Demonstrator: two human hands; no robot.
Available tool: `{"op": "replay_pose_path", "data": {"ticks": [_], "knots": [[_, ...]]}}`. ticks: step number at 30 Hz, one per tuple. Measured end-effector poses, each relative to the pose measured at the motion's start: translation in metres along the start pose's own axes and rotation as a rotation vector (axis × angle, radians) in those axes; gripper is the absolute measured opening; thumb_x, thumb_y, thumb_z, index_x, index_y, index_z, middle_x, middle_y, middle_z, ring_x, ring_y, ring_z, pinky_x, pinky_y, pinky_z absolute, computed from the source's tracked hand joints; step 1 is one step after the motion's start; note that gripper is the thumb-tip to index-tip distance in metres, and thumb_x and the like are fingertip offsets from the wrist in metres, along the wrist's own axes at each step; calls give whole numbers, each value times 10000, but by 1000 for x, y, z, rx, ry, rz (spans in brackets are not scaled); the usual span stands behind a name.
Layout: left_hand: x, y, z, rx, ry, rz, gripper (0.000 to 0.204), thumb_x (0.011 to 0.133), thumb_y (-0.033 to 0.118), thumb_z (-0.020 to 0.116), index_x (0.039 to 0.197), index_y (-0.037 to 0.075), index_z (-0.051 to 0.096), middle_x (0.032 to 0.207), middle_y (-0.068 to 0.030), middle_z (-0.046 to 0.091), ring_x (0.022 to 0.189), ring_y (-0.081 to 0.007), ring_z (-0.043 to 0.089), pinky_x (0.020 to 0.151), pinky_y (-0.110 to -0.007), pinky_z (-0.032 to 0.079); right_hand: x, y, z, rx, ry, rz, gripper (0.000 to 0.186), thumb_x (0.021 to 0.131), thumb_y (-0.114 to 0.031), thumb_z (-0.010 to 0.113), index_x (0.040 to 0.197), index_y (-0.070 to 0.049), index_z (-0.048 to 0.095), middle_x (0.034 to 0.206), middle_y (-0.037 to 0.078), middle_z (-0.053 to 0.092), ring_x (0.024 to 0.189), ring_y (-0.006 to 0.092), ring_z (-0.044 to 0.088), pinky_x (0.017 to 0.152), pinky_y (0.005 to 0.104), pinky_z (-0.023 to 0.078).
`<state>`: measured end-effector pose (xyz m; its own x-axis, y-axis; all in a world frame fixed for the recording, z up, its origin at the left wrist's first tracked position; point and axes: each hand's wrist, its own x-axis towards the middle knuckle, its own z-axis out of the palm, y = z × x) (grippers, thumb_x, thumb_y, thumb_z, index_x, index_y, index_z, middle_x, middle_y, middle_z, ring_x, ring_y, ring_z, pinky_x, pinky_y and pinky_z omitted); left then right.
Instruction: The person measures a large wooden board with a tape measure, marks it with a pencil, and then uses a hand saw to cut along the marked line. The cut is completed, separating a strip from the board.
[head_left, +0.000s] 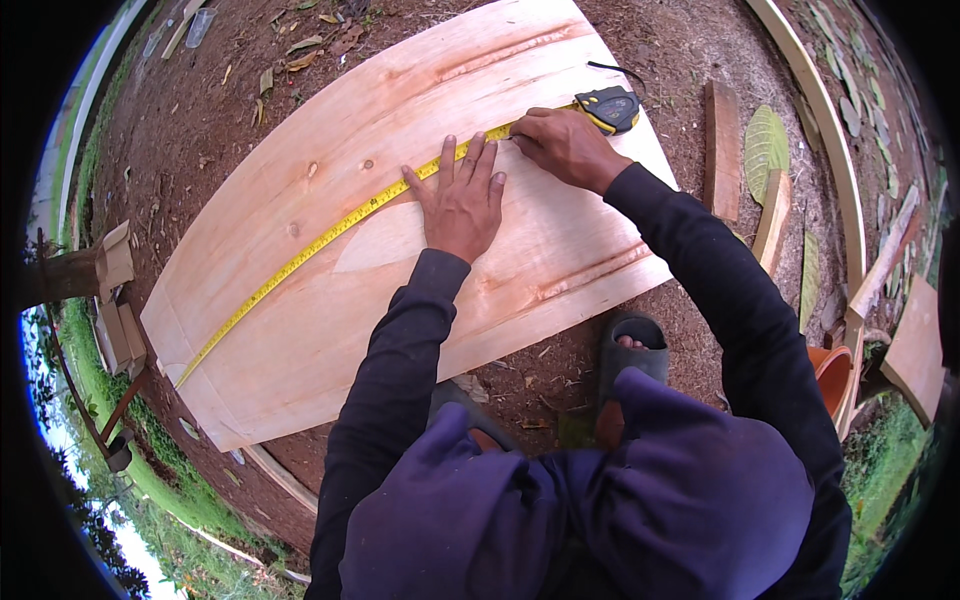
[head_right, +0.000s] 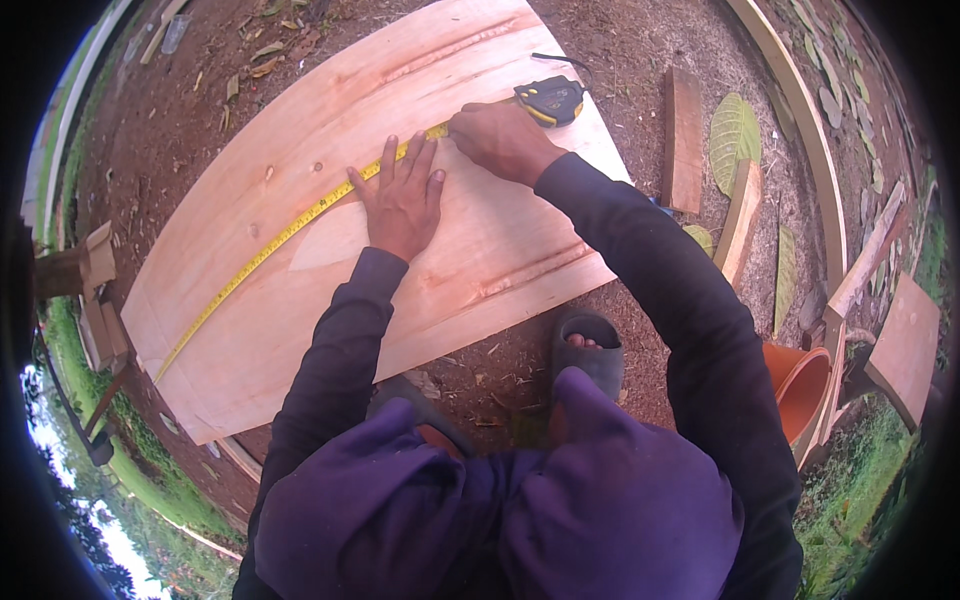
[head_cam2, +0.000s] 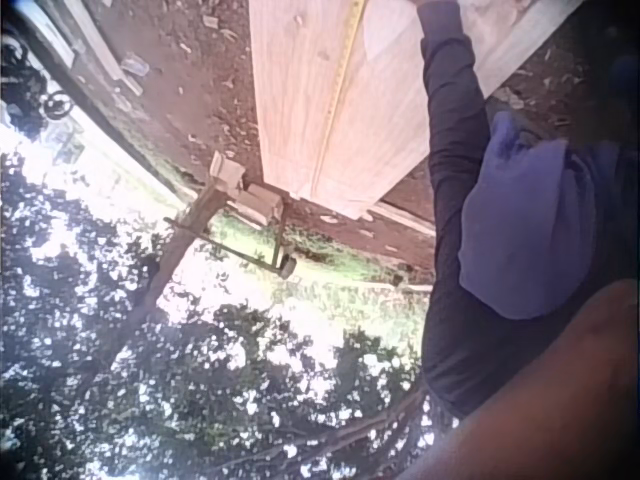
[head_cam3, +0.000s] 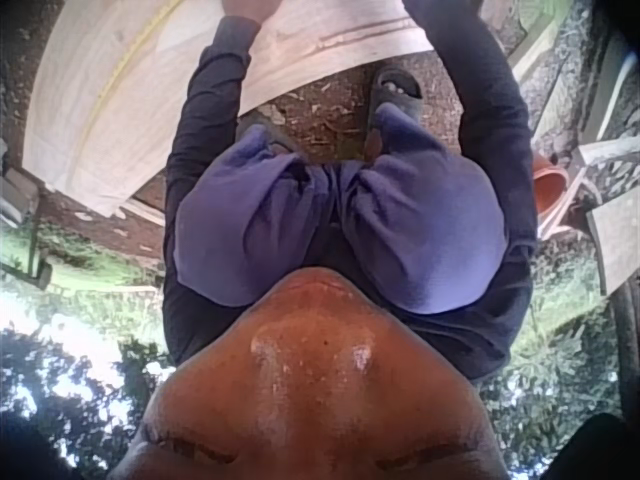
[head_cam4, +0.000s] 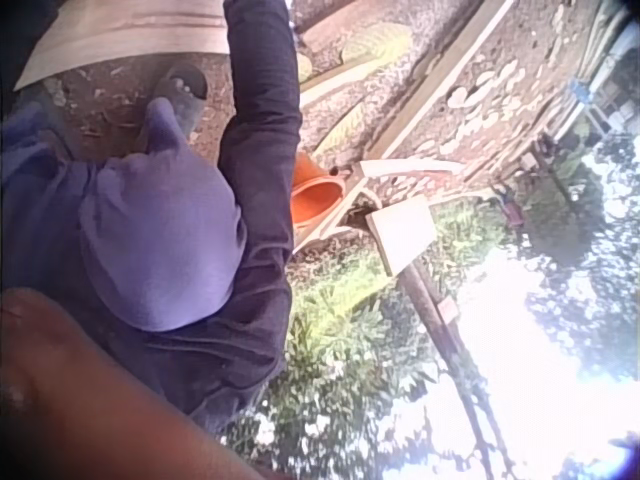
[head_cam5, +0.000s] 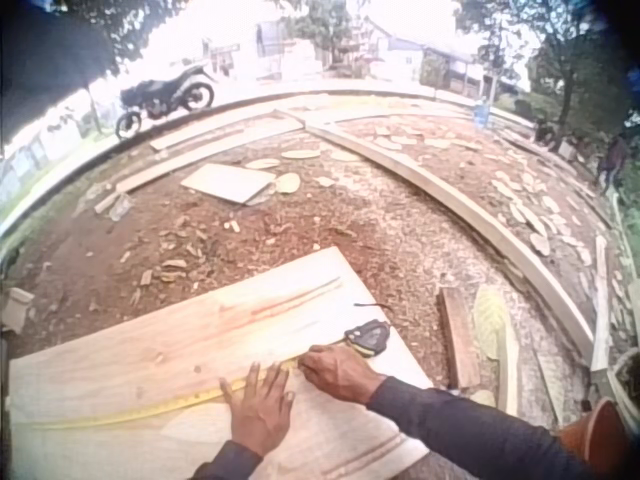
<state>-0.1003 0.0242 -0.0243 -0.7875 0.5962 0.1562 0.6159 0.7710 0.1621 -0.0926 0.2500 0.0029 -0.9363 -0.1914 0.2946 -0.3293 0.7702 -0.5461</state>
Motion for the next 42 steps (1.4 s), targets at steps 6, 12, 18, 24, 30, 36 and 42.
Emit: {"op": "replay_pose_path", "data": {"ticks": [6, 12, 18, 24, 30, 36, 42], "knots": [[0, 1, 0, 6, 2, -1, 487, 1117, 417, 449, 1579, 268, 493, 1675, 77, 428, 1598, -236, 287, 1205, -806, 30, 0, 0, 1, -18, 0, -3, 181, 947, -187, 622, 939, -28, 707, 925, 159, 703, 831, 405, 699, 730, 506, 549], [0, 0, 1, 16, 1, 0, 490, 1118, 422, 446, 1584, 275, 487, 1678, 80, 423, 1601, -234, 280, 1206, -806, 27, 2, -1, 1, -30, -13, -4, 181, 945, -188, 621, 922, -30, 706, 915, 155, 701, 835, 401, 699, 729, 500, 548], [0, 0, 1, 24, -15, -6, 498, 1119, 423, 445, 1595, 279, 469, 1689, 86, 403, 1603, -232, 272, 1206, -806, 27, 2, -1, -1, -25, -17, 0, 180, 942, -190, 621, 917, -32, 704, 909, 155, 697, 836, 397, 697, 730, 498, 546], [-1, 0, 0, 17, 0, -1, 491, 1118, 419, 450, 1586, 274, 484, 1681, 82, 417, 1600, -232, 280, 1204, -808, 33, 2, 0, 2, -28, -4, -9, 176, 941, -191, 621, 924, -35, 700, 909, 154, 696, 836, 396, 696, 731, 498, 545], [1, 1, 1, 18, 10, 6, 489, 1115, 417, 456, 1581, 272, 491, 1677, 79, 425, 1598, -235, 285, 1203, -809, 37, 2, 1, 2, -35, -24, 2, 180, 945, -196, 615, 938, -36, 698, 926, 160, 702, 853, 398, 700, 751, 500, 552], [-1, 1, 0, 12, -2, -4, 490, 1116, 411, 452, 1581, 265, 491, 1674, 70, 430, 1594, -240, 290, 1202, -812, 48, 0, -11, -14, -44, 76, 108, 183, 968, -122, 569, 1066, -55, 709, 1045, 168, 700, 928, 398, 698, 802, 492, 563], [-1, 3, -1, 17, 5, 9, 495, 1116, 407, 439, 1579, 242, 495, 1672, 68, 432, 1590, -251, 294, 1187, -833, 69, -20, 13, -60, -416, 192, 98, 336, 968, -169, 644, 1300, -119, 638, 1189, 104, 688, 1126, 341, 662, 948, 492, 525]]}}
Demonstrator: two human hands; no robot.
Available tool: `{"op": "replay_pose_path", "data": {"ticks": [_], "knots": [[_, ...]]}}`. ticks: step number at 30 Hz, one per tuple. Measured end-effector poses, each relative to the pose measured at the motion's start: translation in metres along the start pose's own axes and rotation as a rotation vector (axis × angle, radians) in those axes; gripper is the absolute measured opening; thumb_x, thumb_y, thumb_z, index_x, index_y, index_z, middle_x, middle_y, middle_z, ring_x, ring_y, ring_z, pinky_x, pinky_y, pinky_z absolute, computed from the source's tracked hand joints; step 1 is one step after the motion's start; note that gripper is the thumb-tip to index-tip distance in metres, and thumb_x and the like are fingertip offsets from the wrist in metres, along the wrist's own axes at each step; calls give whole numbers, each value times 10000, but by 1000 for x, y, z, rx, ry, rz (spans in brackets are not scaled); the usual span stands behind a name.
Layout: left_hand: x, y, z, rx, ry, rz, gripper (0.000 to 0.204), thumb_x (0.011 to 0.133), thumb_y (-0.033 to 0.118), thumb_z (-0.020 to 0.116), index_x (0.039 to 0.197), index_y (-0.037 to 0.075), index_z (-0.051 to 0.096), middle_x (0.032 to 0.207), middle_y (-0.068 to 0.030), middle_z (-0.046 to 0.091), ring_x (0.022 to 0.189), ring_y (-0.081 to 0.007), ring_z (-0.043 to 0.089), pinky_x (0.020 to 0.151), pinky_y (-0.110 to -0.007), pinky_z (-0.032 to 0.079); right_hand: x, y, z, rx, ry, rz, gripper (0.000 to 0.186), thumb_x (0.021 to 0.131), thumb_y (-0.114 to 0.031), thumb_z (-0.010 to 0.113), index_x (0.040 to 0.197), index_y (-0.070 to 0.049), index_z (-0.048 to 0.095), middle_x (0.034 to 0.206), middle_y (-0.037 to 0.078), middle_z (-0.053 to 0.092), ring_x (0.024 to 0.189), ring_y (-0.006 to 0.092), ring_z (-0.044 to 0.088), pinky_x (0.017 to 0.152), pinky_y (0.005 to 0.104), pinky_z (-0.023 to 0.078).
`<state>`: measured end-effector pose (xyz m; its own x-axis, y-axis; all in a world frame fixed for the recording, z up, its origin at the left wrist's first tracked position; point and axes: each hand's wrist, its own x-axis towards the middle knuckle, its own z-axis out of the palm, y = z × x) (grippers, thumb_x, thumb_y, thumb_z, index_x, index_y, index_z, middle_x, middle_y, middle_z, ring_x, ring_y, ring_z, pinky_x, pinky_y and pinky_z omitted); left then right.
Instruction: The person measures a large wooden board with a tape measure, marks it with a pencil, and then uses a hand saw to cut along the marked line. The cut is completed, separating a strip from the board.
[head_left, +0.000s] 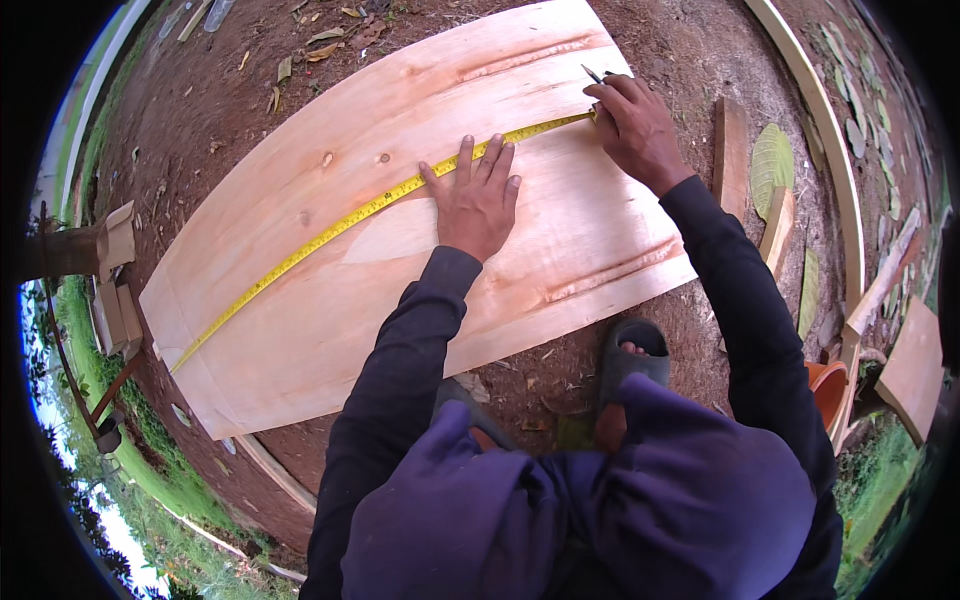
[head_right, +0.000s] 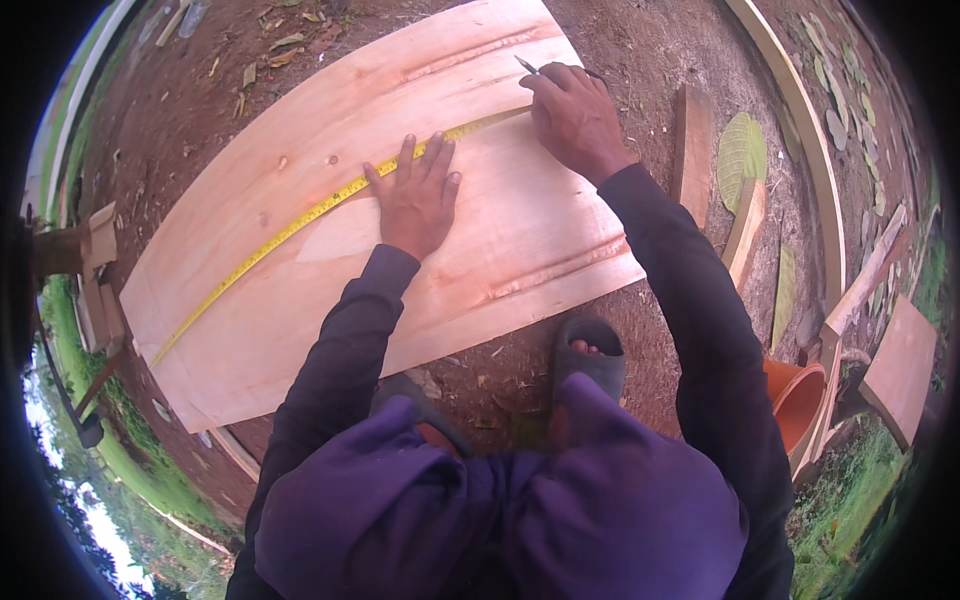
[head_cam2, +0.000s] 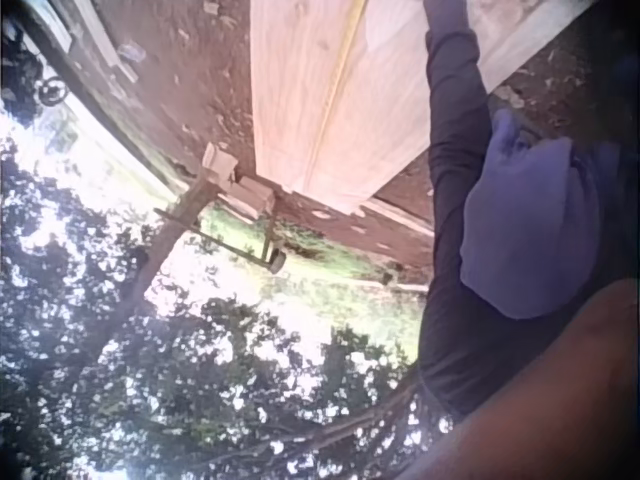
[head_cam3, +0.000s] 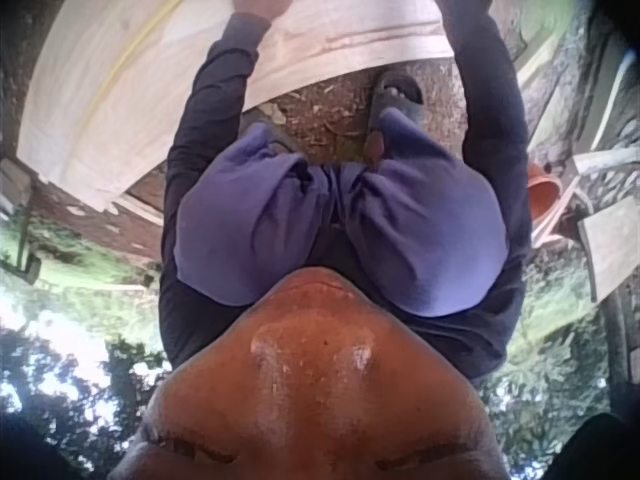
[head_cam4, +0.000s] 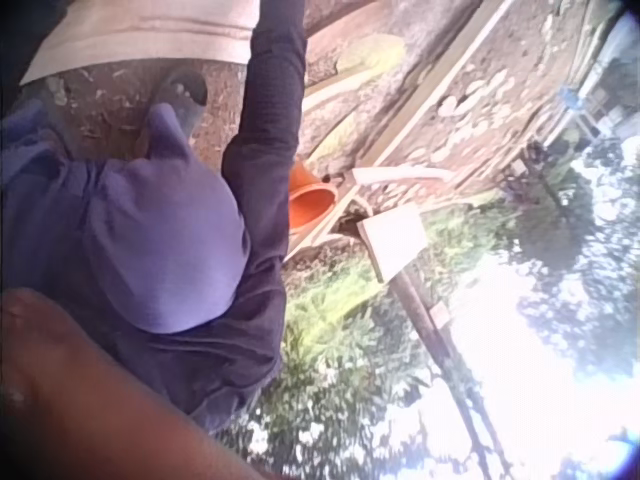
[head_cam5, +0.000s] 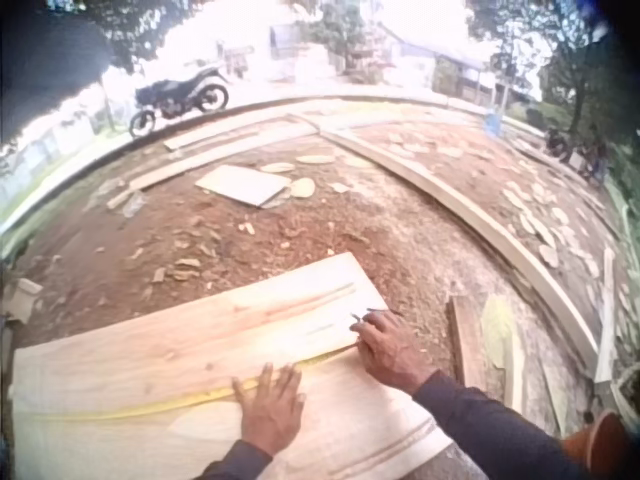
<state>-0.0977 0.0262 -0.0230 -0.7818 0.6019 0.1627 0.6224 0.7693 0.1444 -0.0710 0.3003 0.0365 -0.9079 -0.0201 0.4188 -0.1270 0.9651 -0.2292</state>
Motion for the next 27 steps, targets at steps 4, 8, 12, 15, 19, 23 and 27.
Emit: {"op": "replay_pose_path", "data": {"ticks": [4, 8, 12, 15, 19, 23, 27], "knots": [[-3, -6, 0, -16, 9, 2, 500, 1120, 403, 416, 1576, 217, 502, 1676, 70, 425, 1592, -268, 288, 1172, -854, 62, -9, 1, 1, -177, -7, 27, 423, 946, -316, 727, 1318, -133, 648, 1310, 101, 670, 1247, 346, 606, 1032, 512, 477], [-4, -6, -7, -5, 14, 23, 519, 1093, 425, 482, 1560, 201, 518, 1676, 42, 423, 1595, -269, 281, 1205, -812, 82, -11, 12, 4, -48, -178, 79, 474, 918, -374, 756, 1320, -146, 652, 1333, 98, 666, 1226, 369, 617, 1015, 515, 498], [-30, 9, -20, -145, 79, 152, 553, 1039, 391, 589, 1521, 122, 542, 1659, -55, 441, 1592, -305, 292, 1238, -762, 78, -19, -7, 3, 12, -126, -33, 453, 854, -326, 799, 1249, -145, 669, 1192, 68, 687, 1070, 342, 653, 912, 482, 512], [-78, 33, -34, -322, 200, 267, 515, 963, 236, 717, 1426, 51, 587, 1609, -170, 484, 1544, -388, 378, 1255, -711, 126, -24, -55, 14, 193, -183, -124, 495, 797, -398, 816, 1178, -115, 676, 1083, 83, 678, 997, 314, 656, 834, 455, 530], [-133, 77, -35, -489, 235, 402, 377, 918, 230, 760, 1213, 32, 635, 1384, -168, 621, 1397, -372, 529, 1233, -655, 297, -33, -119, 26, 383, -376, -68, 464, 740, -446, 796, 928, -27, 726, 942, 184, 703, 834, 401, 719, 752, 497, 581], [-163, 102, -30, -632, 141, 488, 335, 901, 218, 766, 1150, 32, 642, 1234, -166, 663, 1267, -374, 603, 1186, -618, 374, -45, -156, 19, 544, -507, 31, 487, 730, -462, 799, 903, -7, 769, 896, 210, 731, 840, 407, 728, 760, 487, 585], [-165, 108, -30, -647, 72, 549, 292, 882, 215, 774, 1076, 26, 666, 1080, -167, 673, 1093, -385, 644, 1058, -576, 461, -60, -177, 22, 609, -589, 97, 513, 730, -481, 805, 903, 1, 782, 880, 223, 758, 878, 410, 740, 779, 479, 589]]}}
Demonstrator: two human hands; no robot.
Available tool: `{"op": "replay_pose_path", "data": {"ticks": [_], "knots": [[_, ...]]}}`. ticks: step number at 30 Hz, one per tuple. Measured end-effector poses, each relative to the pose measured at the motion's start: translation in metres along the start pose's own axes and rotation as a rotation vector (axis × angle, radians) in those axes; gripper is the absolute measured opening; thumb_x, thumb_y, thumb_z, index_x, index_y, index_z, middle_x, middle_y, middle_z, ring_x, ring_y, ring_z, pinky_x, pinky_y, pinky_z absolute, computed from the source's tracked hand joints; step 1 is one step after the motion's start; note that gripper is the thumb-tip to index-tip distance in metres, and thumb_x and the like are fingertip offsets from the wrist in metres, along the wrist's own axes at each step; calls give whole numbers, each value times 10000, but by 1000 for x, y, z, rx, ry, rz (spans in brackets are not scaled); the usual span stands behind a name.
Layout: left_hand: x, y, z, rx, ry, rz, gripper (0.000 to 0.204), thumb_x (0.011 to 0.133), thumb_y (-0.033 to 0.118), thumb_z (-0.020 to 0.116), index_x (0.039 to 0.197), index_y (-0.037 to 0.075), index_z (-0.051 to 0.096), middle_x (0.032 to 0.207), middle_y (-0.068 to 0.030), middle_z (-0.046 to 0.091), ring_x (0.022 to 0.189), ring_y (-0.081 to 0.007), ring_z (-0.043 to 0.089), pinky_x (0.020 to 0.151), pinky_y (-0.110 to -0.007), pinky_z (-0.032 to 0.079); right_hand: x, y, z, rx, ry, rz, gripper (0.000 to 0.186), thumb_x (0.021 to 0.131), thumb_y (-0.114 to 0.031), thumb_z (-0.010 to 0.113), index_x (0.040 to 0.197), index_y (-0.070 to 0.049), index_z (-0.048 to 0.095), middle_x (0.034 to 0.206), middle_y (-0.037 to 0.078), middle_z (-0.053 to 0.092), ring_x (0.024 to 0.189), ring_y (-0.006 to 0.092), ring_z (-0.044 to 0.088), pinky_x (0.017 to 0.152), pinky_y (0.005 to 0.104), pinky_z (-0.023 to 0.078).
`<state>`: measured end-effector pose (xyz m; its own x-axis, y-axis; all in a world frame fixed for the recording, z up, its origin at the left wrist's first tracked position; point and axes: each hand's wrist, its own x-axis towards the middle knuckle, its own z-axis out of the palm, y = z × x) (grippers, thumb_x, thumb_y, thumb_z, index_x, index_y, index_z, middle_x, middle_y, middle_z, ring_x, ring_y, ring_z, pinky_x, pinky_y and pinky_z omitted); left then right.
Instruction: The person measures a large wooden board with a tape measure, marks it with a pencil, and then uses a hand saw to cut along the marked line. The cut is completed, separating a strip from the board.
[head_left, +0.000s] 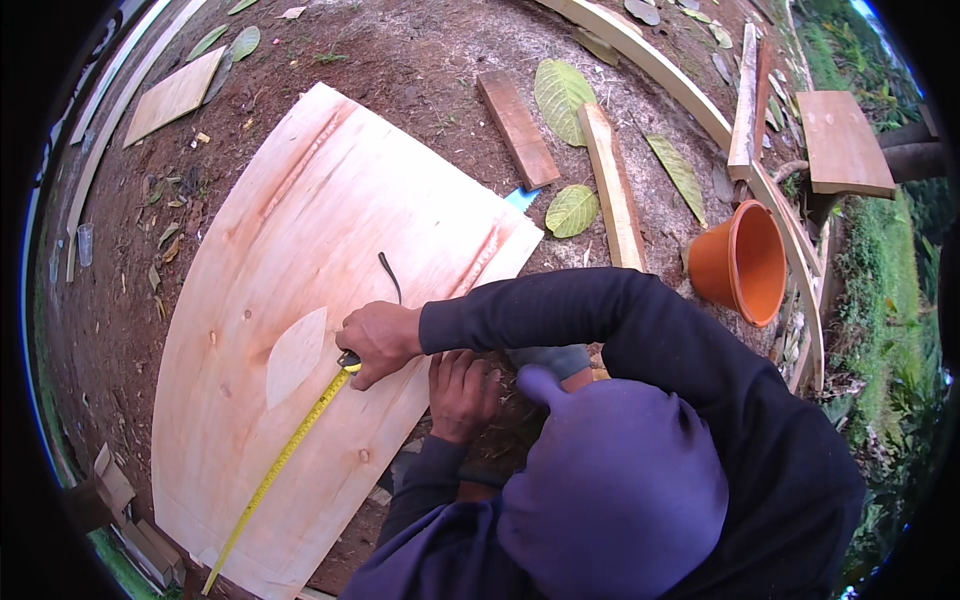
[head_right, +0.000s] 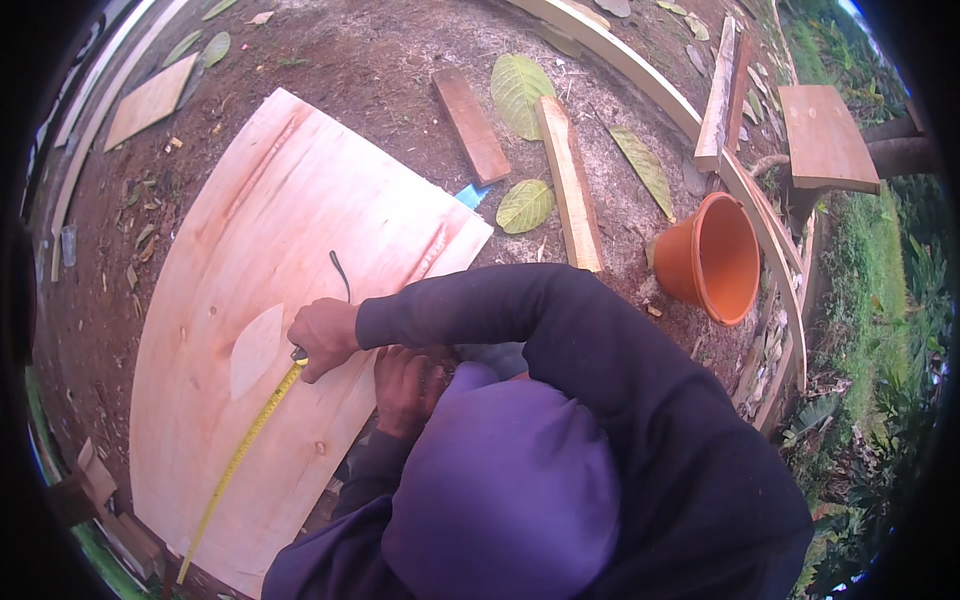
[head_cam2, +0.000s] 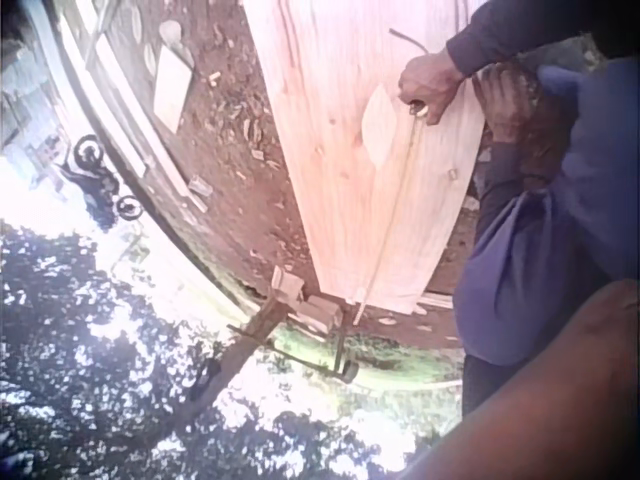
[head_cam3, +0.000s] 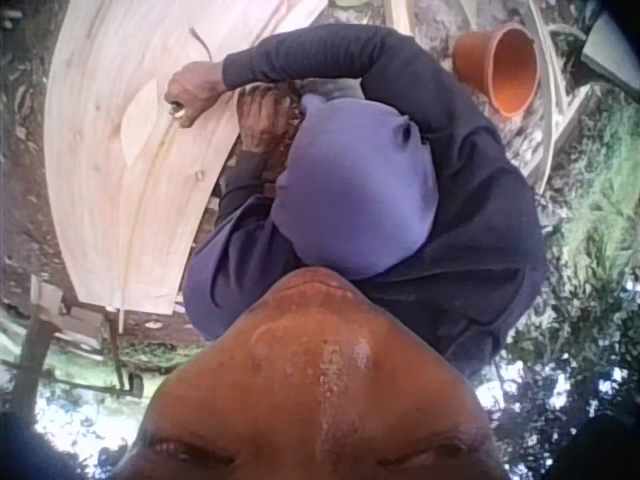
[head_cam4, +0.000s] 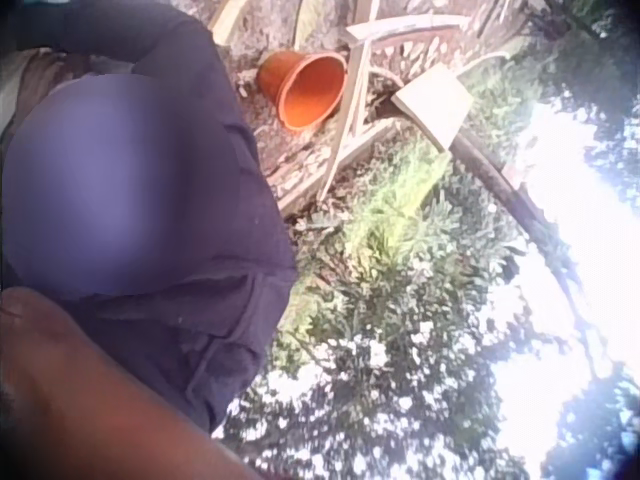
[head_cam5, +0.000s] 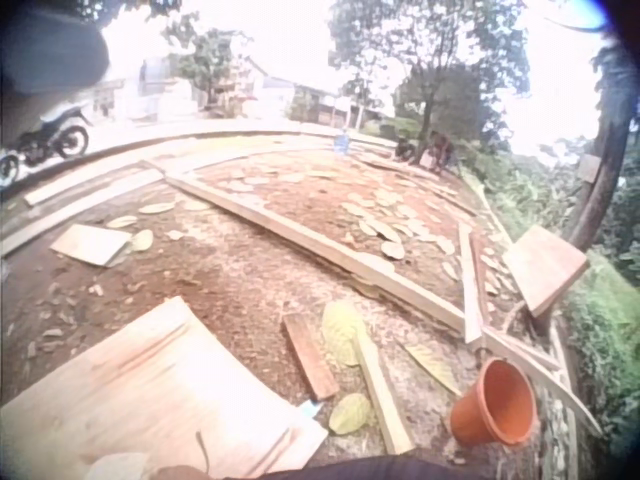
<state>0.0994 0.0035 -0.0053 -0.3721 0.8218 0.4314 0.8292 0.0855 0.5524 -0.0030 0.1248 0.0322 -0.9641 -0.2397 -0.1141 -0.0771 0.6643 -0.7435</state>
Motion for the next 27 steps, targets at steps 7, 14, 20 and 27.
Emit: {"op": "replay_pose_path", "data": {"ticks": [7, 14, 20, 27], "knots": [[-1, 7, 5, -63, -91, -13, 453, 865, 149, 763, 1260, -30, 634, 1203, -241, 644, 1075, -445, 615, 945, -526, 483, -24, -16, 16, 281, -102, 55, 658, 772, -538, 814, 1052, 54, 753, 941, 248, 752, 902, 416, 734, 811, 469, 581], [-27, -5, -2, 45, -184, -174, 409, 882, 199, 782, 1215, -2, 658, 1146, -199, 668, 1104, -407, 631, 956, -512, 490, -67, 1, -12, 492, 123, 158, 828, 774, -567, 868, 1242, 84, 659, 1112, 275, 747, 1014, 382, 742, 896, 427, 586], [-52, -14, -52, 97, -104, -293, 547, 828, 243, 847, 1287, 30, 639, 1327, -194, 618, 1323, -412, 548, 1139, -554, 413, -144, 47, -69, 500, 593, 485, 697, 848, -471, 871, 1243, 56, 644, 1084, 200, 737, 994, 260, 725, 896, 380, 574], [-69, -25, -82, 359, -390, -515, 923, 761, 245, 896, 1561, 117, 455, 1677, -212, 311, 1583, -422, 245, 1289, -648, 153, -274, 152, -150, -197, 1314, 1016, 740, 911, -465, 814, 1331, 94, 575, 1186, 245, 675, 1111, 330, 669, 985, 428, 516]]}}
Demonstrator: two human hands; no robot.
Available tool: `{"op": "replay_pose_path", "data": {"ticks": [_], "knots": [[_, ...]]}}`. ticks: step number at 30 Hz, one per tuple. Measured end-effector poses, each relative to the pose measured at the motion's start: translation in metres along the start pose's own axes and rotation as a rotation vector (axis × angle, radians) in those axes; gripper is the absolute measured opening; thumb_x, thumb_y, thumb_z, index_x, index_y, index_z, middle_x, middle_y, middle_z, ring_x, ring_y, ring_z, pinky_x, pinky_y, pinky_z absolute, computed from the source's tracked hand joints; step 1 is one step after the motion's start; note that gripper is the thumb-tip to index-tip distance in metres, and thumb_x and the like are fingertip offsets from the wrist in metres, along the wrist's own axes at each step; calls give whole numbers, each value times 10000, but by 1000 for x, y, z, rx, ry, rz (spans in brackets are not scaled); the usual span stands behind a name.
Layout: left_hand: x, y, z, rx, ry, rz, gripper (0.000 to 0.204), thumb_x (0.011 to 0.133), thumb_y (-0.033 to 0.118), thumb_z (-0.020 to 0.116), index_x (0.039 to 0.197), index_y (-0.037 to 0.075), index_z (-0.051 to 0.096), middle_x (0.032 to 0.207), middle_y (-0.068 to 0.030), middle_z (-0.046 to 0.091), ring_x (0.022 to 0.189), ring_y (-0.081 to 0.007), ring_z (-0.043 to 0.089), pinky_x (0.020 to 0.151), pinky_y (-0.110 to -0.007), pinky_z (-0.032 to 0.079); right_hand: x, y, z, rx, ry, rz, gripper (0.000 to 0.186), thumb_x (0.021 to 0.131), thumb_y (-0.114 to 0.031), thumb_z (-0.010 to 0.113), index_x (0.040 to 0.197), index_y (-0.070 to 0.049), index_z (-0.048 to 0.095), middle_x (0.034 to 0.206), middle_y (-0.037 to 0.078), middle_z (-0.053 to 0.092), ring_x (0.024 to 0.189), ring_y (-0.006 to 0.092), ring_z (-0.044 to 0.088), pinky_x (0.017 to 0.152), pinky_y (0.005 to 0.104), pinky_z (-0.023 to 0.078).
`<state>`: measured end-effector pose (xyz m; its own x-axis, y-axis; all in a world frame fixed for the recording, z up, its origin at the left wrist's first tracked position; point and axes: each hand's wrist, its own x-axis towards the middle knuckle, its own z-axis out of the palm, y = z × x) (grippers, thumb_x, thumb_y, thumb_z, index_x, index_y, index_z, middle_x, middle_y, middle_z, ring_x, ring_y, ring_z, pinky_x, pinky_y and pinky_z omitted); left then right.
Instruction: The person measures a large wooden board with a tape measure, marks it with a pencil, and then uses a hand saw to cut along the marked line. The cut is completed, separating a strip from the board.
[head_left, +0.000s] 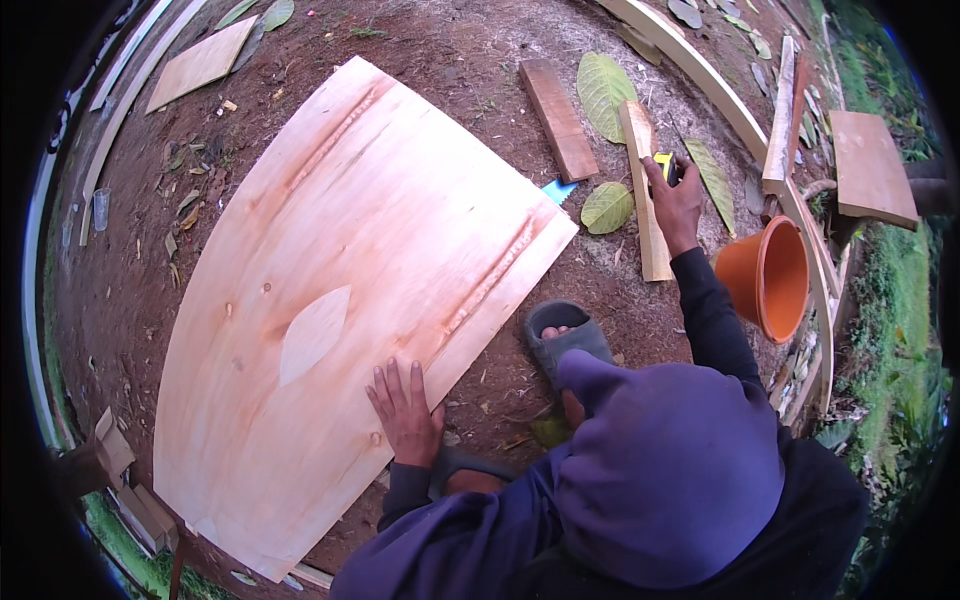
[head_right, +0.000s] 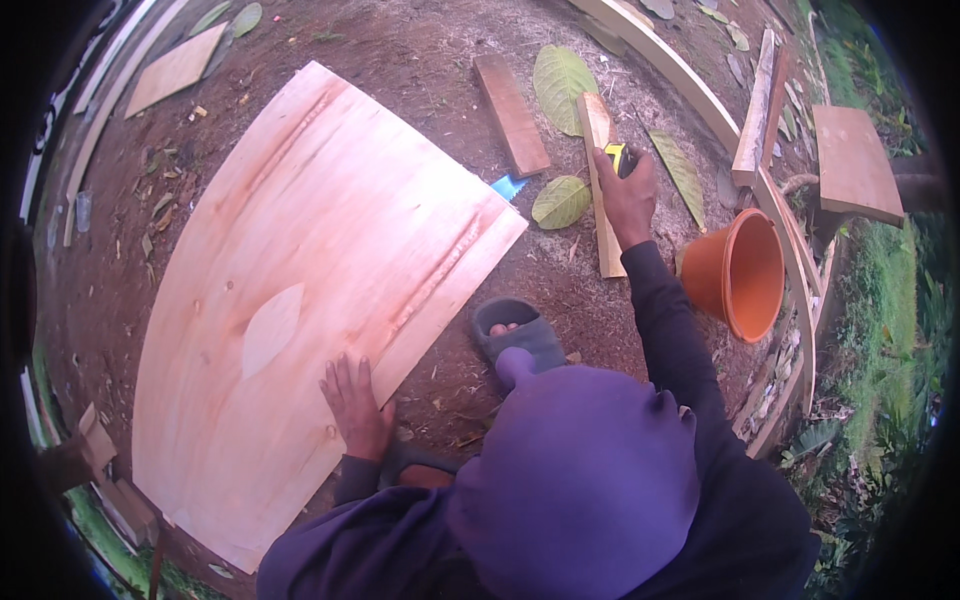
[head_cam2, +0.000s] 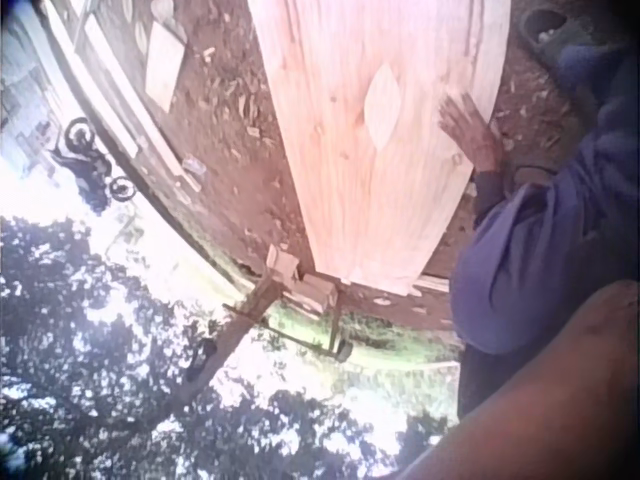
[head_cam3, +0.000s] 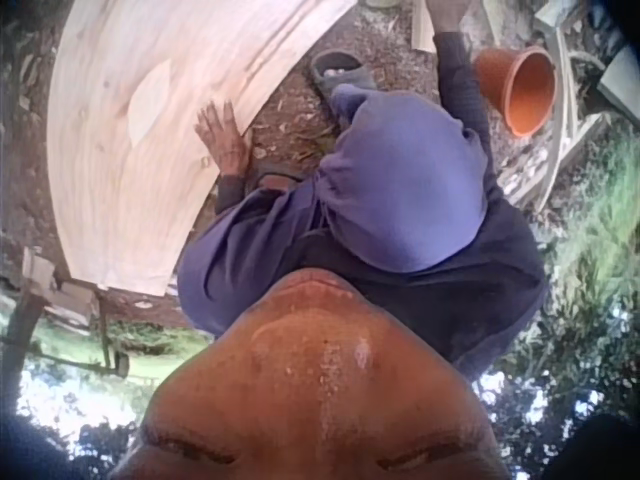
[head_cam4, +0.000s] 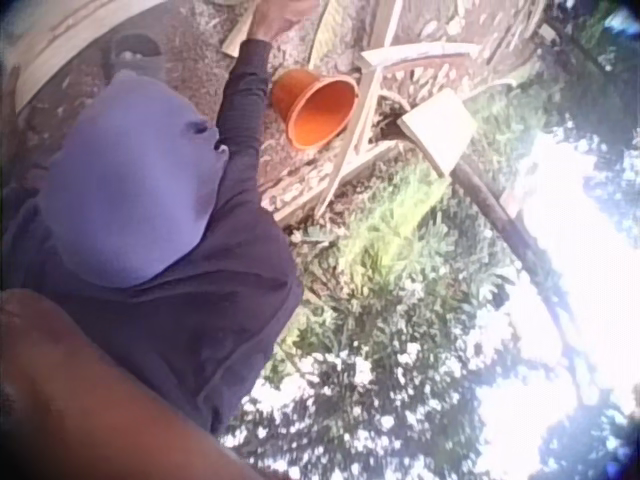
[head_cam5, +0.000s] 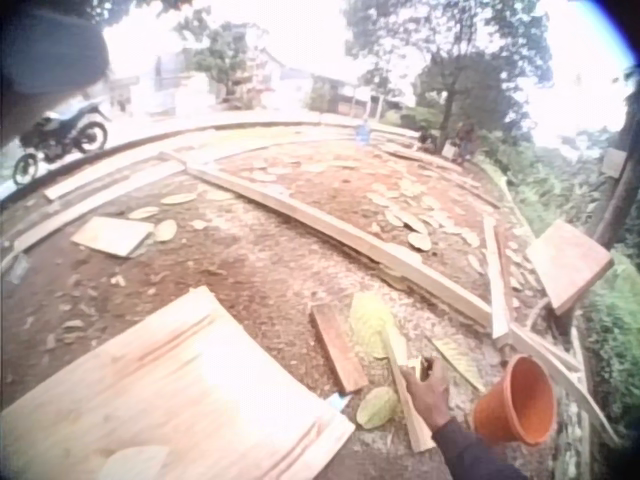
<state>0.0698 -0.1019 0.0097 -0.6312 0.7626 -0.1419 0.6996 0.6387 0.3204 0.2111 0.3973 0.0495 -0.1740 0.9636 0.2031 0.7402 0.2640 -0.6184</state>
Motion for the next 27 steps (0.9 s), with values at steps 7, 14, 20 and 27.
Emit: {"op": "replay_pose_path", "data": {"ticks": [7, 14, 20, 27], "knots": [[3, -15, -3, 56, 151, 296, 873, 734, 78, 827, 1535, 97, 481, 1621, -186, 435, 1537, -392, 375, 1266, -684, 186, 24, 53, -5, -202, 199, -288, 597, 1012, -339, 718, 1424, 69, 575, 1274, 242, 658, 1182, 395, 648, 1039, 445, 504], [44, 11, -168, 115, 318, 261, 483, 736, -65, 719, 1217, -12, 719, 1227, -180, 714, 1165, -380, 694, 996, -463, 582, -38, -5, 21, 398, -284, -213, 279, 1090, -166, 608, 1299, -5, 699, 995, 102, 761, 891, 148, 730, 797, 310, 576], [93, -12, -294, 249, 410, 252, 388, 903, -42, 715, 1268, 84, 752, 1151, -157, 765, 993, -297, 773, 861, -384, 607, -86, -43, 62, 428, -596, -272, 228, 1058, -150, 616, 1187, 13, 711, 917, 122, 783, 831, 159, 756, 763, 306, 590], [122, -50, -388, 141, 361, -27, 387, 1010, 178, 749, 1341, -16, 704, 1134, -107, 781, 998, -111, 689, 892, -279, 551, -112, -89, 82, 264, -765, -683, 587, 994, -199, 705, 1511, -46, 472, 1318, 189, 710, 1185, 344, 708, 942, 428, 586]]}}
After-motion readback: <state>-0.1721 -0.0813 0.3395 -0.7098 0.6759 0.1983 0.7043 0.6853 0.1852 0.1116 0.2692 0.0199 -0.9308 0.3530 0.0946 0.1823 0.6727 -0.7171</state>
